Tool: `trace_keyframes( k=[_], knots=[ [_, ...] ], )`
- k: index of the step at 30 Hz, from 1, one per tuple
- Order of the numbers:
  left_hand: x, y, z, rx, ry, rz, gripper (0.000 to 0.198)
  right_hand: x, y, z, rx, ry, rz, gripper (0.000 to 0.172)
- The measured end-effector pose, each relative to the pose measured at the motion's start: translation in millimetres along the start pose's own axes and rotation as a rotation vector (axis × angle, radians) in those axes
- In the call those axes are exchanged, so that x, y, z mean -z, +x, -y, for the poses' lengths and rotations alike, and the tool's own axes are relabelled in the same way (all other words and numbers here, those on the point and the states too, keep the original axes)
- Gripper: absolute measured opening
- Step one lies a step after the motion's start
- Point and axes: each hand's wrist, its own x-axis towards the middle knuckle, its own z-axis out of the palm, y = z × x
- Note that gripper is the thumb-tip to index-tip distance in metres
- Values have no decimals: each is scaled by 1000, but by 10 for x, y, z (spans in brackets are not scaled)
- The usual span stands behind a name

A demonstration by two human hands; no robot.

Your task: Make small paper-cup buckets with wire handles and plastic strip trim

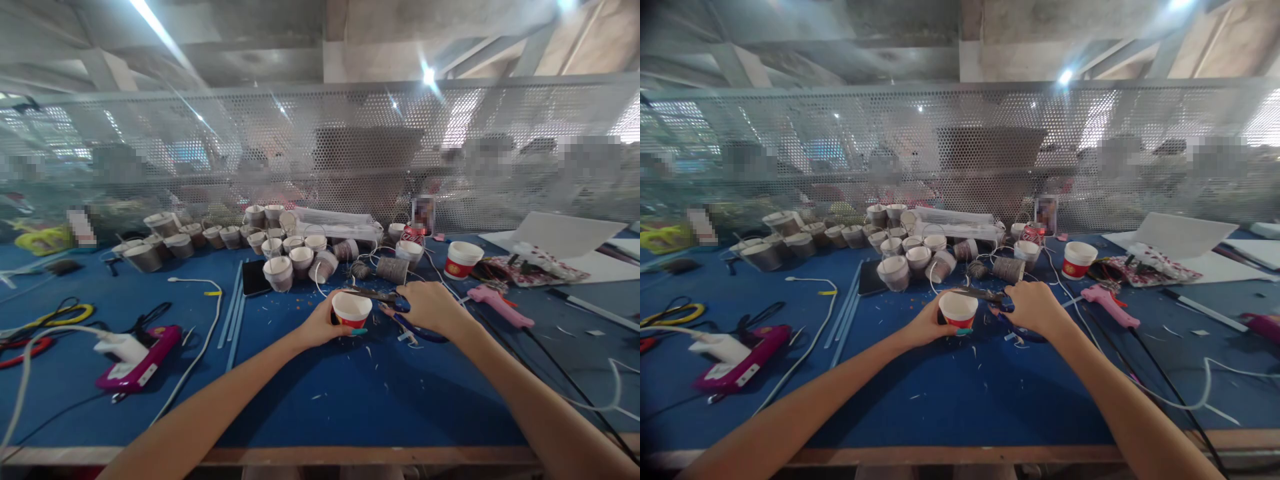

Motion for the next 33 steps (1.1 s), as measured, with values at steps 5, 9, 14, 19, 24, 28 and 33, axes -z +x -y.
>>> trace_keyframes(
  k=[5,9,14,19,24,28,33],
  knots=[
    [33,10,26,20,-99,40,78,15,0,-14,-20,23,24,58],
    [55,12,15,51,-171,63,77,-15,8,-24,-12,32,20,59],
    [71,14,6,78,-245,95,74,-42,22,-30,17,17,11,61],
    [81,14,39,55,-255,110,71,-48,26,-28,37,6,6,60],
    [84,11,38,49,-235,122,69,-75,37,-2,57,-3,-30,60],
    [84,11,28,43,-213,127,67,-67,39,6,44,8,-13,60],
    [83,17,19,53,-212,138,65,-50,44,10,26,3,11,62]
  ],
)
